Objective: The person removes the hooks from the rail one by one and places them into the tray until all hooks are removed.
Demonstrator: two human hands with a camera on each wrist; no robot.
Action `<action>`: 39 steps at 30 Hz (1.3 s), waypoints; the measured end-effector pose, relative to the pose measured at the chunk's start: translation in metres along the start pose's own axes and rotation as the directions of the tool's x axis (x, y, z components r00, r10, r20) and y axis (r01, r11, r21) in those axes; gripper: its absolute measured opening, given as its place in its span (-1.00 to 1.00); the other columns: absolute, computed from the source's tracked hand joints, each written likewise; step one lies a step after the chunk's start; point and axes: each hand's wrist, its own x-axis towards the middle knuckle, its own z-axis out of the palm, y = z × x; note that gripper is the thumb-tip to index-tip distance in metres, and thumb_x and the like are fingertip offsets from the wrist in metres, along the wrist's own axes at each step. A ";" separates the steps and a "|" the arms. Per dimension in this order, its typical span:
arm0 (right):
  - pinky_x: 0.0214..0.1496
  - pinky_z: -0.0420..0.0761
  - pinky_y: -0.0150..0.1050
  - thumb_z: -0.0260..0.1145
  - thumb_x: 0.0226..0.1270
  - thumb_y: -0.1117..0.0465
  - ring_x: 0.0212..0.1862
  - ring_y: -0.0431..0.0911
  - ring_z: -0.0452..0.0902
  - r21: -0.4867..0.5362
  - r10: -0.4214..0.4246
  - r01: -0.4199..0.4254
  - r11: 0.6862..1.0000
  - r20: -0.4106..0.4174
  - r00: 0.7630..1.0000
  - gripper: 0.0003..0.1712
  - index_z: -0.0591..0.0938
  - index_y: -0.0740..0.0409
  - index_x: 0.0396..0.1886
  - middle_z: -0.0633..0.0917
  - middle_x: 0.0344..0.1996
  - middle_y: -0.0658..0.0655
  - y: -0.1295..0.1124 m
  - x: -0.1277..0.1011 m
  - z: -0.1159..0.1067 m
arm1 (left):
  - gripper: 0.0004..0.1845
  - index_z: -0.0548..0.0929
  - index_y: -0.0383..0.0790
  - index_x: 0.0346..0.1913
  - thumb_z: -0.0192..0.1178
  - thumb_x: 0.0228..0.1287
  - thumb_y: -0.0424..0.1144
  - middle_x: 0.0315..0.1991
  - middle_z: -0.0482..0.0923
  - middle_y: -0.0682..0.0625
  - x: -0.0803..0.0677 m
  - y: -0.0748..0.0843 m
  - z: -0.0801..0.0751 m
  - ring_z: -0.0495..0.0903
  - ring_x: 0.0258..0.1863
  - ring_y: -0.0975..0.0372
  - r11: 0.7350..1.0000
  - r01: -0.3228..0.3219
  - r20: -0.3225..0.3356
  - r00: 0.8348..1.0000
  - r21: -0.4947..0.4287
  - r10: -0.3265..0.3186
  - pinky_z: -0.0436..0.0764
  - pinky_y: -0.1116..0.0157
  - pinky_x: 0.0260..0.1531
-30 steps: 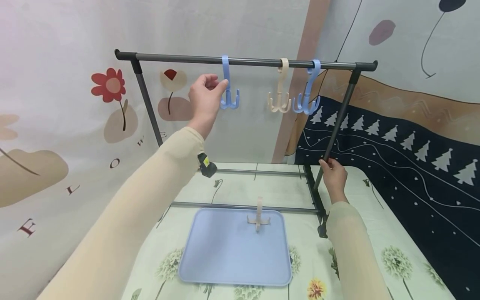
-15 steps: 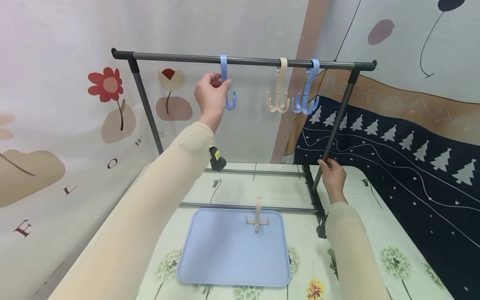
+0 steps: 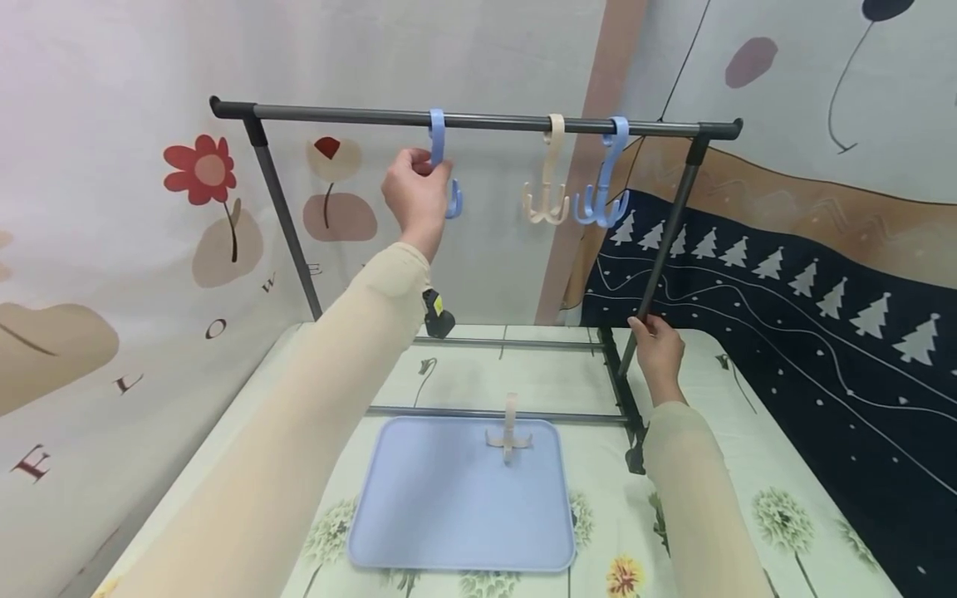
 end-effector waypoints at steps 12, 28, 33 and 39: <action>0.24 0.48 0.01 0.10 0.52 -0.16 0.16 0.12 0.52 0.008 0.005 -0.005 1.000 0.000 1.000 -0.36 0.51 0.24 0.30 0.61 0.17 0.28 0.000 0.000 0.000 | -0.82 0.66 -0.25 -0.12 0.34 0.32 -0.23 -0.22 0.70 -0.03 -0.002 -0.003 0.003 0.64 -0.23 0.21 0.999 -0.038 -0.008 0.999 -0.008 0.038 0.55 0.29 -0.11; 0.23 0.47 0.03 0.09 0.52 -0.17 0.15 0.14 0.52 -0.003 -0.007 0.007 1.000 0.000 1.000 -0.34 0.51 0.25 0.31 0.61 0.16 0.29 0.001 0.001 0.000 | -0.84 0.68 -0.27 -0.13 0.31 0.33 -0.25 -0.25 0.71 -0.03 -0.005 -0.004 0.002 0.63 -0.27 0.21 0.997 -0.073 -0.016 0.997 0.026 0.073 0.54 0.31 -0.16; 0.23 0.46 0.03 0.08 0.51 -0.19 0.14 0.14 0.51 0.000 -0.006 0.006 1.000 0.000 1.000 -0.33 0.51 0.24 0.30 0.61 0.15 0.29 0.001 0.000 0.000 | -0.86 0.70 -0.26 -0.15 0.29 0.33 -0.26 -0.26 0.72 -0.01 0.001 0.001 0.001 0.63 -0.27 0.21 0.995 -0.085 -0.019 0.996 0.044 0.085 0.53 0.33 -0.17; 0.19 0.47 0.01 0.08 0.50 -0.21 0.12 0.12 0.52 -0.010 -0.007 0.007 1.000 -0.001 1.000 -0.33 0.53 0.24 0.28 0.63 0.12 0.29 0.001 0.000 0.000 | -0.86 0.74 -0.25 -0.15 0.27 0.34 -0.27 -0.25 0.73 -0.01 0.010 0.017 -0.004 0.64 -0.26 0.22 0.991 -0.104 -0.011 0.994 0.080 0.106 0.53 0.35 -0.17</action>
